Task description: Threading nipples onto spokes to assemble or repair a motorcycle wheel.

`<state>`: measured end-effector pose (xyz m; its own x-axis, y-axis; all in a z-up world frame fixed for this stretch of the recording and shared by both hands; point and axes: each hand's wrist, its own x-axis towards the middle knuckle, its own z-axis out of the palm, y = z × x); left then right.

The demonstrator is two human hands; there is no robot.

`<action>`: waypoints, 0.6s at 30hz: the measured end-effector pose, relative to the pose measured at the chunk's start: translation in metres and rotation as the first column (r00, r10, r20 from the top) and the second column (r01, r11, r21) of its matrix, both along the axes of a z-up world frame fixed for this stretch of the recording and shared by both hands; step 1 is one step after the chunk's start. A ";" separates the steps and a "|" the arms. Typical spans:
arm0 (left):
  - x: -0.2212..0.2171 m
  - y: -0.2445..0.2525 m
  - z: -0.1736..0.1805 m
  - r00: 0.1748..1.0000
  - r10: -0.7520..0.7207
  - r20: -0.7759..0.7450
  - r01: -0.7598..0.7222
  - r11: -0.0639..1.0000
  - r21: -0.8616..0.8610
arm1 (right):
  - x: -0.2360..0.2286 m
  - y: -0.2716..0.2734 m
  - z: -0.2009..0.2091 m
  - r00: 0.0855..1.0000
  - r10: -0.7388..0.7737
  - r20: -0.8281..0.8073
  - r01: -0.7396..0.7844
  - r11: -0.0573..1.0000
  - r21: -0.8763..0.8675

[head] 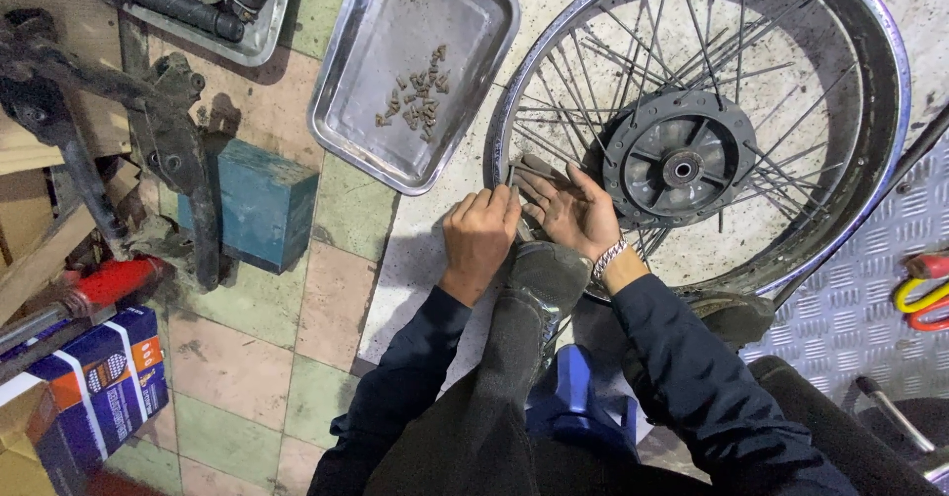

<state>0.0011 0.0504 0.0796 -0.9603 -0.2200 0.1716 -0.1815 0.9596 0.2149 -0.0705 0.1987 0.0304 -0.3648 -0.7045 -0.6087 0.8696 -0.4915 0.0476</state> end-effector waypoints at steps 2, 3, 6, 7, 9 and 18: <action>-0.003 -0.004 -0.001 0.999 -0.002 -0.036 0.002 1.000 0.003 | 0.000 0.002 -0.004 1.000 -0.011 0.012 0.011 0.999 -0.041; -0.005 -0.006 -0.002 0.998 -0.003 -0.070 0.003 1.000 0.006 | 0.000 0.004 -0.007 0.999 -0.021 0.027 0.023 0.996 -0.081; -0.009 -0.012 -0.005 0.993 -0.005 -0.118 0.011 0.999 0.049 | -0.002 0.002 -0.003 0.999 -0.033 0.016 0.035 0.991 -0.130; -0.011 -0.013 -0.005 0.993 -0.005 -0.119 0.011 0.999 0.049 | -0.002 0.002 -0.004 0.999 -0.033 0.015 0.035 0.991 -0.130; -0.014 -0.015 -0.003 0.991 -0.003 -0.136 0.025 0.987 0.161 | 0.000 0.004 -0.006 0.998 -0.047 0.036 0.052 0.987 -0.150; -0.012 -0.044 -0.054 0.990 0.019 -0.137 0.084 0.704 0.705 | -0.005 -0.004 -0.001 0.998 0.037 -0.044 -0.037 0.999 -0.005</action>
<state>-0.0105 0.0065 0.0252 -0.9507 -0.2949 0.0964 -0.0750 0.5199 0.8509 -0.0751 0.1952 0.0293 -0.3650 -0.7215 -0.5883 0.8885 -0.4588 0.0114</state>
